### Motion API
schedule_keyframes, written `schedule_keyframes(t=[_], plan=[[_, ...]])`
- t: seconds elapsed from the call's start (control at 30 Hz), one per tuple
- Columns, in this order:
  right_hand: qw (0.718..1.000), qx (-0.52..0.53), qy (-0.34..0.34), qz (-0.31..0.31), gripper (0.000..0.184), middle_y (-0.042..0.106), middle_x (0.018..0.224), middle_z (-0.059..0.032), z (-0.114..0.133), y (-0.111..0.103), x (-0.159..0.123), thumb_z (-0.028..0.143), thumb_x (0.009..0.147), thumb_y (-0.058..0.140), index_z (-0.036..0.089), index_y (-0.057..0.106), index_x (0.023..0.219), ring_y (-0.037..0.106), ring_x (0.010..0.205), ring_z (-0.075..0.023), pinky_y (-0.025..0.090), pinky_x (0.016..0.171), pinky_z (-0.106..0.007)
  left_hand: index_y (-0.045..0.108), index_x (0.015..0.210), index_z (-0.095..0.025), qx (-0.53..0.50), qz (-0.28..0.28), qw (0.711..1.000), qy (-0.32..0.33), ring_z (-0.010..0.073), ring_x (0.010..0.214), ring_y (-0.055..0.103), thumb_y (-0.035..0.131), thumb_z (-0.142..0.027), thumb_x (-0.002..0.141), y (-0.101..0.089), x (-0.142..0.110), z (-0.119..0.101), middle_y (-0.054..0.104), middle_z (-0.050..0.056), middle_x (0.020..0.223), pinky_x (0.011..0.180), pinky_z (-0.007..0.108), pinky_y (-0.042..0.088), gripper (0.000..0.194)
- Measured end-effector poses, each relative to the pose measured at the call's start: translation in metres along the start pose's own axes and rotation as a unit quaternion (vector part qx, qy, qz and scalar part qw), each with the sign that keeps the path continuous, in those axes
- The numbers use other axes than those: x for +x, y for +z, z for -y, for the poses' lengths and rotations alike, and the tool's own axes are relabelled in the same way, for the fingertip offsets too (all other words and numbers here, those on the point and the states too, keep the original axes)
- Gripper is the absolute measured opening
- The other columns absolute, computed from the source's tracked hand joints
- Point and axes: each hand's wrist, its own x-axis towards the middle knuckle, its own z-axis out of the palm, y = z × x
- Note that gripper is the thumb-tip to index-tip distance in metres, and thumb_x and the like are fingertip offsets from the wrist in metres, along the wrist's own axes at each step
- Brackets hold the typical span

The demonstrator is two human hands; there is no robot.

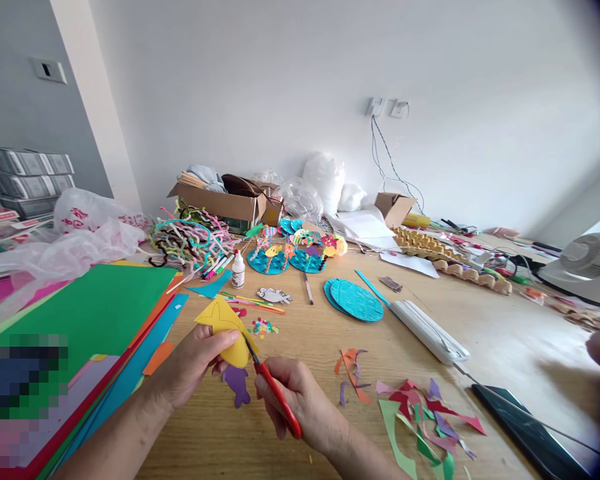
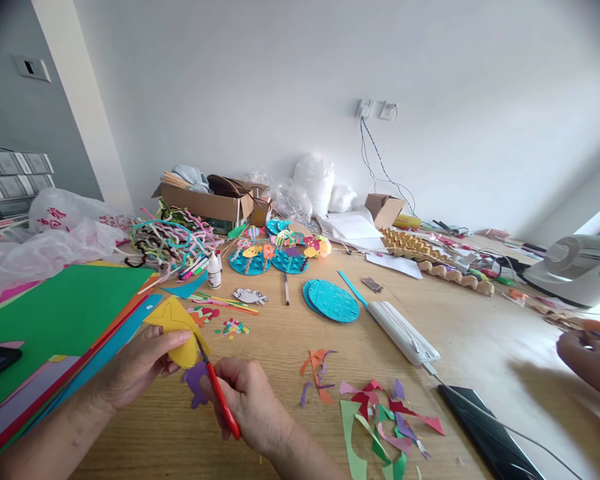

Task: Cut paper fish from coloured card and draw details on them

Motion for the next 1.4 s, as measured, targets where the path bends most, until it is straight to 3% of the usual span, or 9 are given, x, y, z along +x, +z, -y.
schedule_keyframes(t=[0.43,1.1,1.4], plan=[[1.000,-0.011,-0.001,-0.002,0.028,0.045,0.041,0.0074,0.003,0.002,0.001,0.035,0.086,0.049,0.016,0.049,0.065,0.037,0.031,-0.0046,0.024,0.031,-0.014,0.051,0.055,-0.018,0.016,0.024,0.999,-0.015,0.0095,0.047,0.038,0.063,-0.042,0.066,-0.002,0.000,-0.002,0.051,-0.004,0.049,0.042,0.020,0.029,0.029],[1.000,0.008,0.011,0.002,0.033,0.045,0.042,0.0076,0.000,0.002,0.000,0.045,0.086,0.049,0.016,0.049,0.069,0.038,0.031,-0.0045,0.023,0.032,-0.014,0.053,0.054,-0.018,-0.011,0.007,1.000,-0.003,0.0088,0.045,0.039,0.064,-0.041,0.070,-0.003,0.001,0.002,0.050,-0.004,0.048,0.042,0.020,0.030,0.030],[1.000,0.019,0.016,0.009,0.039,0.047,0.042,0.0071,0.002,0.003,0.001,0.051,0.084,0.049,0.015,0.051,0.071,0.037,0.031,-0.0043,0.024,0.033,-0.015,0.050,0.054,-0.018,-0.002,0.006,1.000,-0.008,0.0083,0.044,0.036,0.063,-0.043,0.065,0.007,-0.002,-0.002,0.047,-0.005,0.048,0.042,0.021,0.029,0.030]])
